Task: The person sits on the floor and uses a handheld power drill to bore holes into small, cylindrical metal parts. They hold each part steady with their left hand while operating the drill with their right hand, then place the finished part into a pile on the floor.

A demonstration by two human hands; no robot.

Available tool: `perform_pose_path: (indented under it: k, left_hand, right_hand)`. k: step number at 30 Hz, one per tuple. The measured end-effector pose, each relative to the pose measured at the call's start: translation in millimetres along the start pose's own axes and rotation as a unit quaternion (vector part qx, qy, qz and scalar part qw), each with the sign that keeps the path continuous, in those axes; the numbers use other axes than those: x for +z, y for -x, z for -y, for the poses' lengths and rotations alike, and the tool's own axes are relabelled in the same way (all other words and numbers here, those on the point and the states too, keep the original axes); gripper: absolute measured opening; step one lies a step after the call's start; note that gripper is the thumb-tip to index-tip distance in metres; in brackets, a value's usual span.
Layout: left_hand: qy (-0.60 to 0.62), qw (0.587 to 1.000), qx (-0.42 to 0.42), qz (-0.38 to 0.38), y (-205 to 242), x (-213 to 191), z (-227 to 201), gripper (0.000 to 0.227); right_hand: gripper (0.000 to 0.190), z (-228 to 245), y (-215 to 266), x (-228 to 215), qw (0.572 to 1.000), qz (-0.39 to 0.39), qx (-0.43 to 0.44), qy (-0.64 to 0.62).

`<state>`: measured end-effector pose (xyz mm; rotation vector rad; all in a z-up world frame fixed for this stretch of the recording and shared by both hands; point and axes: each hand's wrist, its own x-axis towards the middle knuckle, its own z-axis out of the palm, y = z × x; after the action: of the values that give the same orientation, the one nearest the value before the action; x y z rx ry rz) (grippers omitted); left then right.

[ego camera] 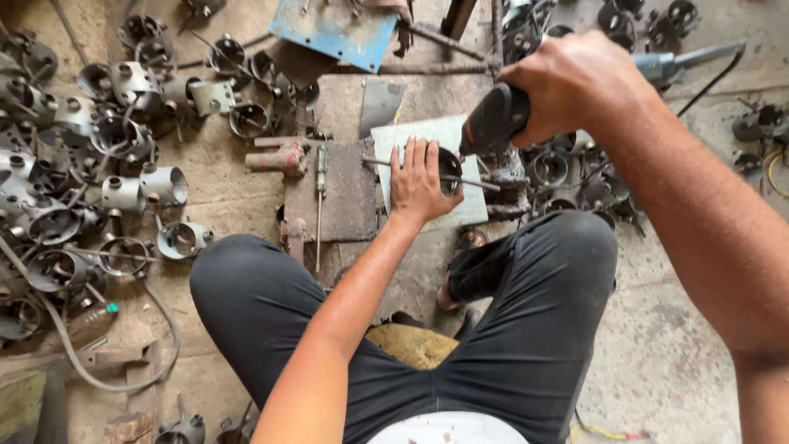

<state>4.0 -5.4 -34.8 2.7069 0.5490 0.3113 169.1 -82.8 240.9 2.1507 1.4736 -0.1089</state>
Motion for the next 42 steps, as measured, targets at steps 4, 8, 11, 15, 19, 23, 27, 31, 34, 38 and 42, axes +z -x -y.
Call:
perform_pose_path:
  k: [4,8,11,15,19,23,27,31,34,38,42]
  left_hand:
    - [-0.006,1.0,0.013,-0.017,4.0,0.0,-1.3,0.103]
    - [0.0,1.0,0.015,-0.026,4.4,1.4,0.1,0.1]
    - [-0.001,0.999,0.02,-0.036,4.0,4.5,1.8,0.1]
    - [0.005,0.999,0.023,-0.029,3.5,6.2,2.8,0.103]
    - [0.004,0.999,0.026,-0.033,3.4,4.3,4.3,0.103]
    - [0.003,0.999,0.027,-0.025,3.4,2.5,4.9,0.103]
    - [0.005,1.0,0.026,-0.016,2.1,2.7,5.2,0.105]
    - [0.0,0.999,0.029,-0.017,1.9,3.5,6.2,0.106]
    - [-0.001,0.999,0.032,-0.014,2.5,2.8,5.8,0.109]
    - [-0.001,1.0,0.024,0.005,2.9,-1.4,4.8,0.11]
    - [-0.001,1.0,0.022,0.003,1.6,-4.8,3.2,0.111]
  right_hand:
    - [0.061,0.2,1.4,5.5,1.0,-0.006,-0.005,-0.016]
    - [0.063,-1.8,3.5,6.0,1.0,0.003,0.001,-0.011]
    - [0.065,-1.3,5.0,7.1,1.0,0.002,0.001,-0.003]
    - [0.065,0.4,5.6,7.6,1.0,-0.007,0.0,0.01]
    - [0.069,3.6,4.2,4.6,1.0,-0.007,-0.007,0.022]
    - [0.065,4.4,5.6,4.7,1.0,-0.012,-0.01,0.011]
    - [0.068,2.8,4.5,8.8,1.0,-0.006,-0.008,0.011]
    - [0.072,1.9,2.1,12.1,1.0,-0.01,-0.012,0.014]
    - [0.067,2.2,1.3,12.7,1.0,-0.004,-0.016,0.008]
    - [0.068,3.9,-0.1,11.0,1.0,-0.01,-0.021,0.015]
    - [0.067,3.5,0.1,12.4,1.0,-0.01,-0.015,0.002]
